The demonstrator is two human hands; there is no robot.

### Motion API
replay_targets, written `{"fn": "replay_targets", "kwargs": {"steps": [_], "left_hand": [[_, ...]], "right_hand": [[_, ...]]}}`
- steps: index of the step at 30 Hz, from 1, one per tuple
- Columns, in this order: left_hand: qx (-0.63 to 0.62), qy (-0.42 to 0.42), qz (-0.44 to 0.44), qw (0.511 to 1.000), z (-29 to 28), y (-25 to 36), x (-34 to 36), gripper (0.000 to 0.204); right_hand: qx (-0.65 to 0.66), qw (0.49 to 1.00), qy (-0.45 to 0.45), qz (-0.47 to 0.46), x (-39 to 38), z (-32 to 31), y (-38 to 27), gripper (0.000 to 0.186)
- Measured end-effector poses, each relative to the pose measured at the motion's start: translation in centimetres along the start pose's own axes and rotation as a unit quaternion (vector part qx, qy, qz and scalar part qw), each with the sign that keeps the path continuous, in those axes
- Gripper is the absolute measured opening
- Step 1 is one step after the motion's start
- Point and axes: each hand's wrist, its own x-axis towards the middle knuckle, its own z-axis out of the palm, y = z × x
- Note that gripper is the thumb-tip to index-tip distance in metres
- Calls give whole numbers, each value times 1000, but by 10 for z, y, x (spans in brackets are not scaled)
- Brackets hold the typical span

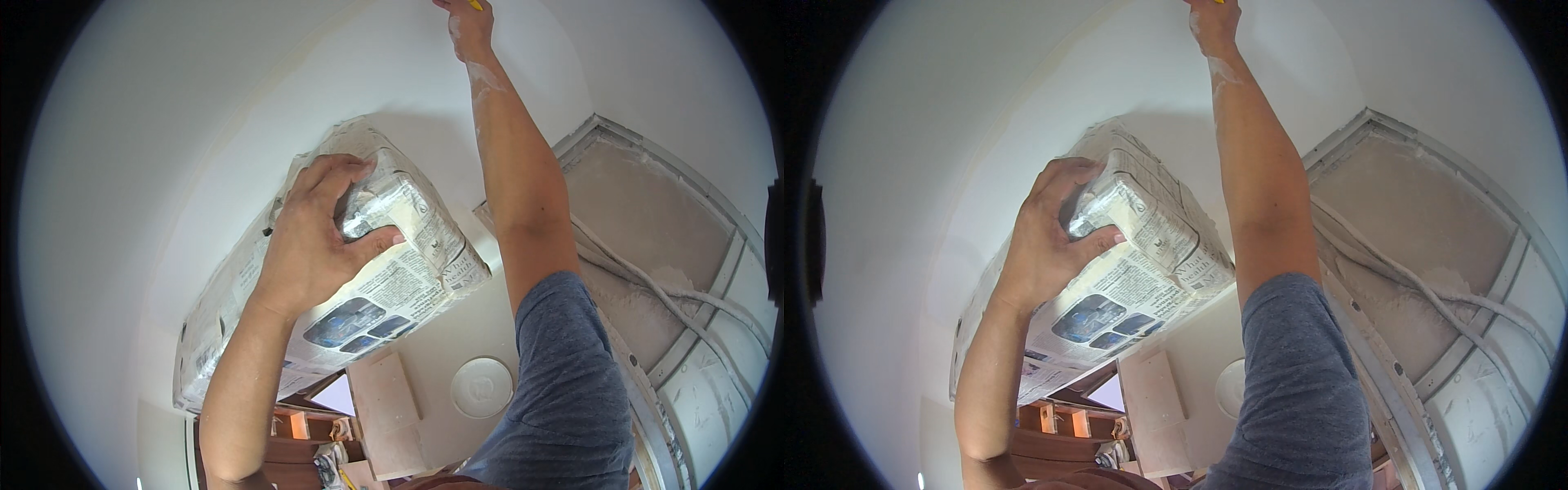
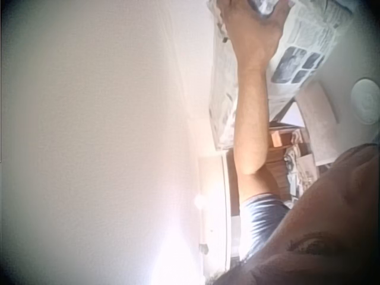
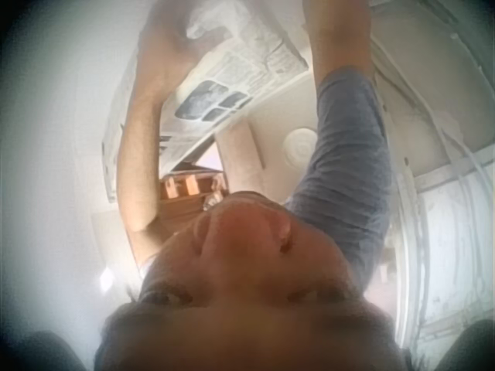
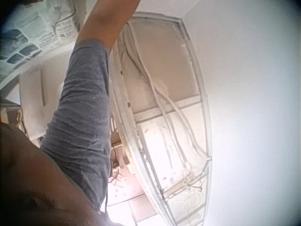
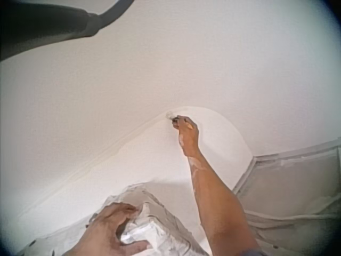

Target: The person stands on a ladder and paints the ceiling white using a small brush. They repeatedly dip the brush into a paint container and apply paint to the ceiling area above a newspaper-covered object.

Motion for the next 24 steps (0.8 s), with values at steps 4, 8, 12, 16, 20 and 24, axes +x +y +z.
{"fn": "replay_targets", "kwargs": {"steps": [4, 8, 12, 16, 20, 24], "left_hand": [[3, 1, -1, 1000, 1, 0, 0, 78], [5, 0, 5, 1000, 0, -1, 0, 78], [14, 2, 6, 1000, 0, -1, 0, 78], [5, -1, 2, 1000, 0, -1, 0, 78], [5, 1, 3, 1000, 0, -1, 0, 78], [12, 4, 8, 1000, 1, -2, 0, 78]], "right_hand": [[9, 1000, -3, -5, -1, 1, 2, 38], [6, 1000, -8, -10, -1, 2, 3, 37], [-1, 1000, -5, -11, -3, 4, 2, 36], [-5, 1000, -2, -6, -5, 6, -1, 34], [-20, 1000, 4, -1, -7, 7, -2, 33], [-23, 999, -2, -22, -8, 8, -2, 33]]}}
